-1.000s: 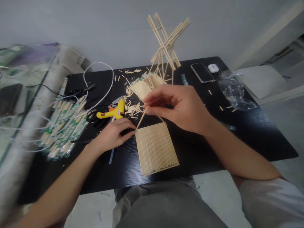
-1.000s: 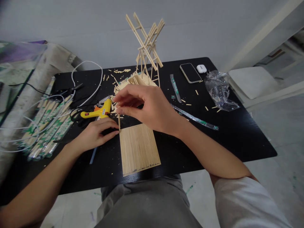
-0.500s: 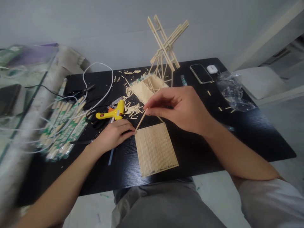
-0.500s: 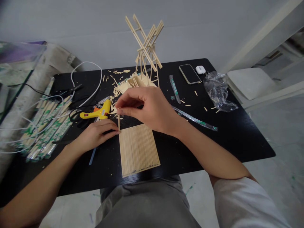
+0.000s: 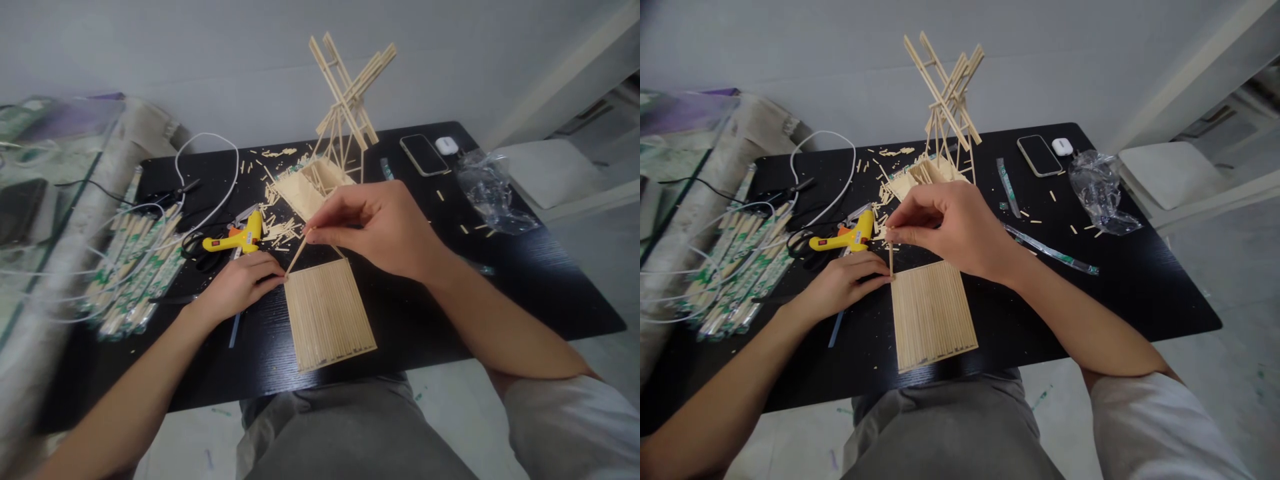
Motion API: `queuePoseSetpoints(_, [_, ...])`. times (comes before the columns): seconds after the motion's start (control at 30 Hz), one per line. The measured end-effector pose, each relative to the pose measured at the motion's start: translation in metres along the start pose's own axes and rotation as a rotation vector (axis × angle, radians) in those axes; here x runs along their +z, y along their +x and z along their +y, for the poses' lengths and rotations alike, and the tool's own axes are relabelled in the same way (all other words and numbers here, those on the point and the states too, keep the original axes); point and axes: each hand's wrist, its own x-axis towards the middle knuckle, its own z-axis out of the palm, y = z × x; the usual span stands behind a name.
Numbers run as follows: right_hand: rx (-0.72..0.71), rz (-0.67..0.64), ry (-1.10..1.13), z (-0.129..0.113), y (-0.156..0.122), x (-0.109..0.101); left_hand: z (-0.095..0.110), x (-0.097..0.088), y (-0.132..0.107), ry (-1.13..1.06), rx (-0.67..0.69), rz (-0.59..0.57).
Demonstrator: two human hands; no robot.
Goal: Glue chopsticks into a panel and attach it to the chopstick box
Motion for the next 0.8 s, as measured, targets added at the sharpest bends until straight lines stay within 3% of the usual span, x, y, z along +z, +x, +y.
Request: queuePoseSetpoints(0.8, [-0.011,-0.009,-0.040,-0.0023,0.0003,0.0014,0.0037,-0.0028,0.0035,-0.054,-0.025,-0.006])
